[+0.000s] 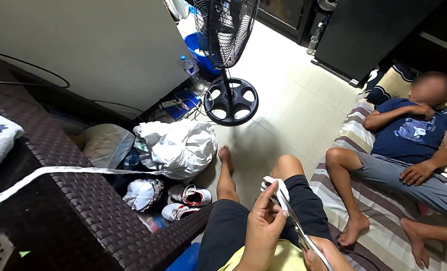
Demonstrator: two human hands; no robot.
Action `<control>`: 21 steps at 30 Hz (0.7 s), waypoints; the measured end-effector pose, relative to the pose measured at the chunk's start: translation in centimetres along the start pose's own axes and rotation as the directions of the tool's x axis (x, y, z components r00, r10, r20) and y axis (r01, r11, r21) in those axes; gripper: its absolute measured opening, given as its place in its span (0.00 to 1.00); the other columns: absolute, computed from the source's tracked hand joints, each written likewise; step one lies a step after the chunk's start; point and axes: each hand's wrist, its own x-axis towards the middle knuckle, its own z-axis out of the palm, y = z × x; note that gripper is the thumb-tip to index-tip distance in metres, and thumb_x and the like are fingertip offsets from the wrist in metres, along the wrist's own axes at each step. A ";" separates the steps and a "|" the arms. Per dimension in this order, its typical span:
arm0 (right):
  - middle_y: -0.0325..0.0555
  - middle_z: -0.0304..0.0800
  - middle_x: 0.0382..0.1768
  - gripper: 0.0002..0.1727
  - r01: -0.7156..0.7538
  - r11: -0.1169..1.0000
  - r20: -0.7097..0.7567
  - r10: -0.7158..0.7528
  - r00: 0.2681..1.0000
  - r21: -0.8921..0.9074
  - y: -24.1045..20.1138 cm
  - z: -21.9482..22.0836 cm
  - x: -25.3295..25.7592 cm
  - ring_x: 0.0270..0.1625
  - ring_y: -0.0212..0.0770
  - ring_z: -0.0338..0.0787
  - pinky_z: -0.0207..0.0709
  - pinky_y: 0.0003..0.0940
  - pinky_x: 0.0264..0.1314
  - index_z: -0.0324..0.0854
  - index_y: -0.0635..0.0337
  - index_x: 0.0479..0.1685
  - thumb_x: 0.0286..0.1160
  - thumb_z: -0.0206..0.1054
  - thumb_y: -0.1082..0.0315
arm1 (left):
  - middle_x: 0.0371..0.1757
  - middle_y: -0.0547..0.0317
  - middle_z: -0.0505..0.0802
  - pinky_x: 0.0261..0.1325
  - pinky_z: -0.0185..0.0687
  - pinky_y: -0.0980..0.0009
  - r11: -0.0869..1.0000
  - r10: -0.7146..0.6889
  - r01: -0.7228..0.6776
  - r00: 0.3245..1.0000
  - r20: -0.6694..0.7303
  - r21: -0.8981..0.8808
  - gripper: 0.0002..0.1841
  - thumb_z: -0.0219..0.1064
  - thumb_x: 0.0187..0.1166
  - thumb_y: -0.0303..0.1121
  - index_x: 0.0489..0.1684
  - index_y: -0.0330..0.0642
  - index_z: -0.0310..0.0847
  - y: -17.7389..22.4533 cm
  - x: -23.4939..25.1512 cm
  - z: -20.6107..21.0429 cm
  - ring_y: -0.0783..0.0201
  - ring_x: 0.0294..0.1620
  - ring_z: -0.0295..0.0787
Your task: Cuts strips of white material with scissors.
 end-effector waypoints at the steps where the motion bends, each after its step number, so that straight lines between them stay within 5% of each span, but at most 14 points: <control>1: 0.26 0.74 0.19 0.39 0.003 1.000 0.000 -0.003 1.000 0.003 0.0 0.0 0.0 0.22 0.18 0.73 0.67 0.19 0.26 0.79 0.56 0.27 0.70 0.57 0.23 | 0.69 0.53 0.85 0.42 0.85 0.82 1.000 -0.002 0.002 1.000 0.002 -0.009 0.35 0.67 0.65 0.13 0.81 0.28 0.69 0.0 0.0 0.0 0.78 0.36 0.86; 7: 0.25 0.71 0.17 0.39 0.021 1.000 -0.031 -0.021 0.999 0.004 0.0 0.3 0.1 0.21 0.17 0.70 0.64 0.19 0.25 0.77 0.55 0.22 0.70 0.57 0.23 | 0.72 0.53 0.83 0.41 0.85 0.82 0.999 -0.014 0.014 1.000 0.008 -0.034 0.39 0.66 0.64 0.12 0.84 0.26 0.63 0.0 -0.1 0.3 0.78 0.36 0.86; 14: 0.24 0.69 0.14 0.33 -0.002 1.000 -0.125 0.001 0.992 -0.011 -0.1 0.8 -0.1 0.19 0.16 0.68 0.61 0.18 0.23 0.77 0.57 0.18 0.73 0.64 0.34 | 0.77 0.51 0.79 0.37 0.85 0.81 0.995 -0.020 0.024 0.999 0.048 -0.093 0.50 0.67 0.61 0.10 0.90 0.27 0.40 -0.3 -0.2 0.3 0.77 0.34 0.87; 16: 0.27 0.69 0.14 0.33 -0.025 0.999 -0.142 0.018 0.990 -0.043 -0.1 0.8 -0.1 0.18 0.18 0.68 0.61 0.20 0.23 0.77 0.59 0.18 0.73 0.65 0.35 | 0.72 0.51 0.82 0.38 0.85 0.80 0.993 -0.058 0.058 0.998 -0.004 -0.108 0.46 0.67 0.61 0.12 0.86 0.27 0.47 0.0 -0.1 0.3 0.76 0.34 0.87; 21: 0.31 0.70 0.15 0.29 -0.089 0.983 -0.159 0.064 0.985 -0.159 -0.7 0.9 -0.4 0.19 0.23 0.68 0.62 0.25 0.24 0.79 0.64 0.22 0.73 0.70 0.43 | 0.43 0.58 0.89 0.48 0.87 0.73 0.962 -0.242 0.228 0.967 -0.083 -0.149 0.12 0.63 0.75 0.21 0.54 0.35 0.75 0.5 0.5 -0.1 0.68 0.41 0.89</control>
